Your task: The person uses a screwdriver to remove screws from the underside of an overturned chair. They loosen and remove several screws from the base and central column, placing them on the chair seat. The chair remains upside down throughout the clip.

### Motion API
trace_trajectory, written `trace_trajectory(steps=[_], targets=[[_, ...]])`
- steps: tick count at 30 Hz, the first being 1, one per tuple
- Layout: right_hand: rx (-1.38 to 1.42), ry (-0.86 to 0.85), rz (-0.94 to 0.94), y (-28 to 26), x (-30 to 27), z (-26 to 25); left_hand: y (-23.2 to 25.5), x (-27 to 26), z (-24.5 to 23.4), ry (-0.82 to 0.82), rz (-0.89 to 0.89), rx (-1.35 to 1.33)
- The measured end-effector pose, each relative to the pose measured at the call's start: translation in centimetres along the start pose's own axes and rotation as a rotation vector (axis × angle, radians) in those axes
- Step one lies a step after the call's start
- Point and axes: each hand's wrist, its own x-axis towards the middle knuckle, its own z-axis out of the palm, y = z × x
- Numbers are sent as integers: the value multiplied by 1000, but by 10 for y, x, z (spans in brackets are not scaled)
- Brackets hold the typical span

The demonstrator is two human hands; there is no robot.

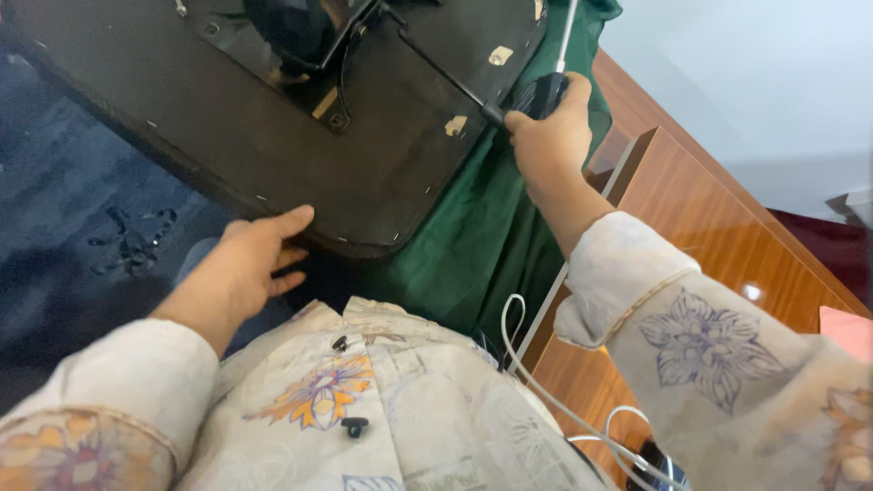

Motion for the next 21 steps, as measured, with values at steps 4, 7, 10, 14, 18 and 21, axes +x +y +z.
trace_trajectory(steps=[4, 7, 10, 14, 18, 21], targets=[[-54, 19, -29, -3, -7, 4, 24, 18, -12, 65, 37, -107], [-193, 46, -180, 6, -2, 3, 48, 32, -35, 57, 105, -171], [-290, 61, -248, 20, 10, 7, 57, 42, -46, 55, 100, -138], [-312, 62, -313, 34, 27, 8, 51, 39, -38, 187, 57, -52], [-326, 42, -301, 33, 43, 0, 37, 24, -19, 216, 35, -21], [-368, 44, -395, 36, 39, -17, 4, 11, -7, 187, 29, -47]])
